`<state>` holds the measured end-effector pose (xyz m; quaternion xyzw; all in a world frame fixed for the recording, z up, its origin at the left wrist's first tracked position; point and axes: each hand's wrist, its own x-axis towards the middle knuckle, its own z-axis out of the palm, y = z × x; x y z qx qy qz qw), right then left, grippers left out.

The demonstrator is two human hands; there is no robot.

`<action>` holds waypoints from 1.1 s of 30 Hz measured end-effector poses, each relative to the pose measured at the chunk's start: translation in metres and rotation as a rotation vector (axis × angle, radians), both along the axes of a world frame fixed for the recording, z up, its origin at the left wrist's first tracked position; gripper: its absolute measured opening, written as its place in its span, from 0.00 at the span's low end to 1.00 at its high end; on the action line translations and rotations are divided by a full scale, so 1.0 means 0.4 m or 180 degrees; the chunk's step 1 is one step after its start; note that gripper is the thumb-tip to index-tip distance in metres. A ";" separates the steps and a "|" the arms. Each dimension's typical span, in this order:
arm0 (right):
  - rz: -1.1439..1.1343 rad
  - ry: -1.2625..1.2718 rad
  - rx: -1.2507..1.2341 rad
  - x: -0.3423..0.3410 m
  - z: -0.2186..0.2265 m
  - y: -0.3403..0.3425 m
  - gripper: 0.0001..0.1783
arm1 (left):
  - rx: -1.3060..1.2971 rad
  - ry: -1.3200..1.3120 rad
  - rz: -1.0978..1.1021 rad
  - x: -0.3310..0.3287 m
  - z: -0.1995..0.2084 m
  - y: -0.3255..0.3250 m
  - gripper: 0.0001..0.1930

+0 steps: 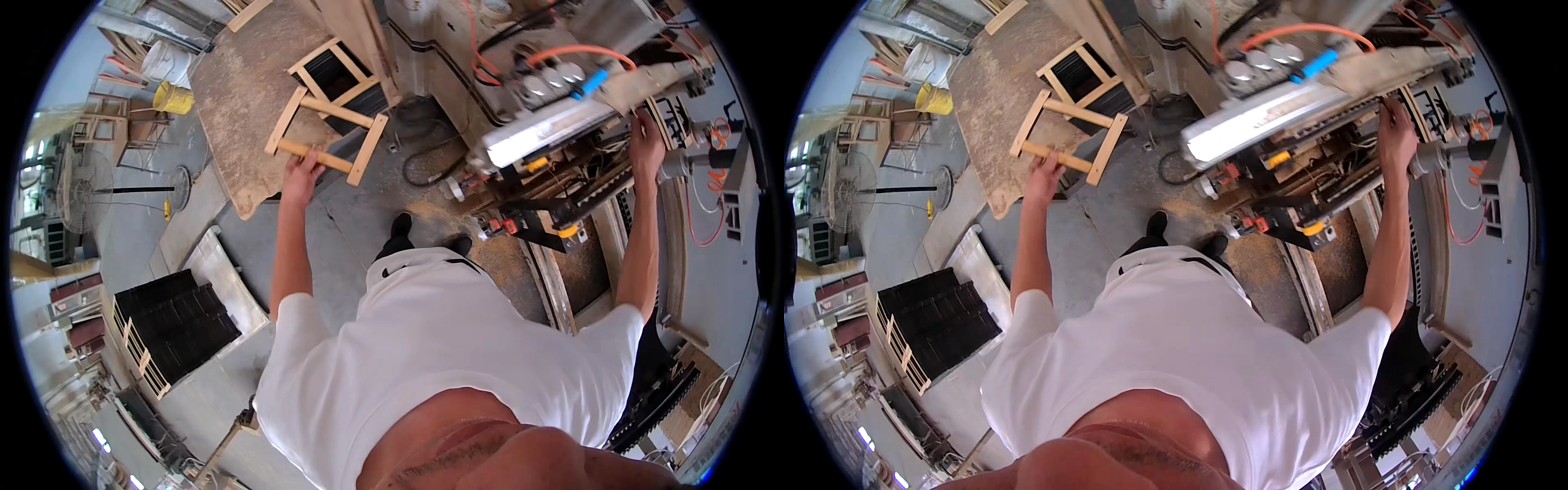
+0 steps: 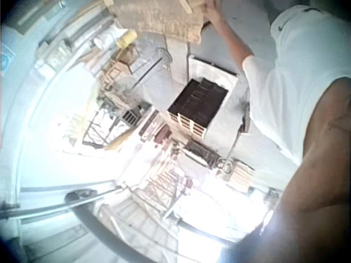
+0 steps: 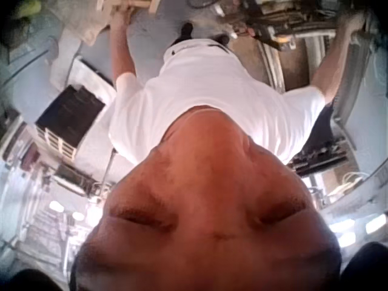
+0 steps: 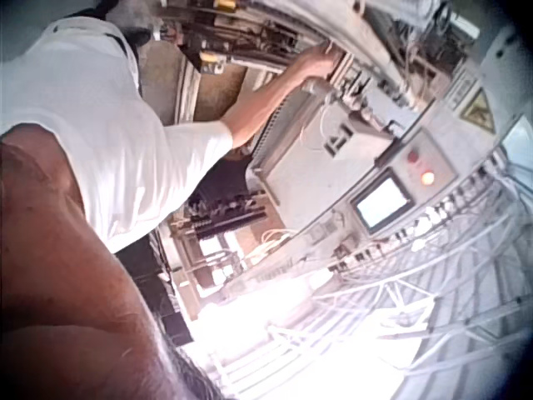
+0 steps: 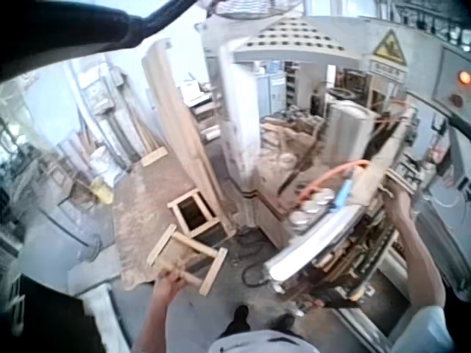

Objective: The person repeatedly picks up small wooden frames from a workbench and places them onto a machine, then removes them and returns them to the bench. The cycle continues with multiple frames in a workshop setting.

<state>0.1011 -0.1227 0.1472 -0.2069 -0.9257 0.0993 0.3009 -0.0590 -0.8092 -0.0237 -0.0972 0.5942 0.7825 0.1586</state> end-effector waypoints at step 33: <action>-0.1526 -0.0604 -0.2211 0.619 -0.430 -0.791 0.11 | -0.3743 0.3586 -0.1001 -0.432 -0.134 0.317 0.26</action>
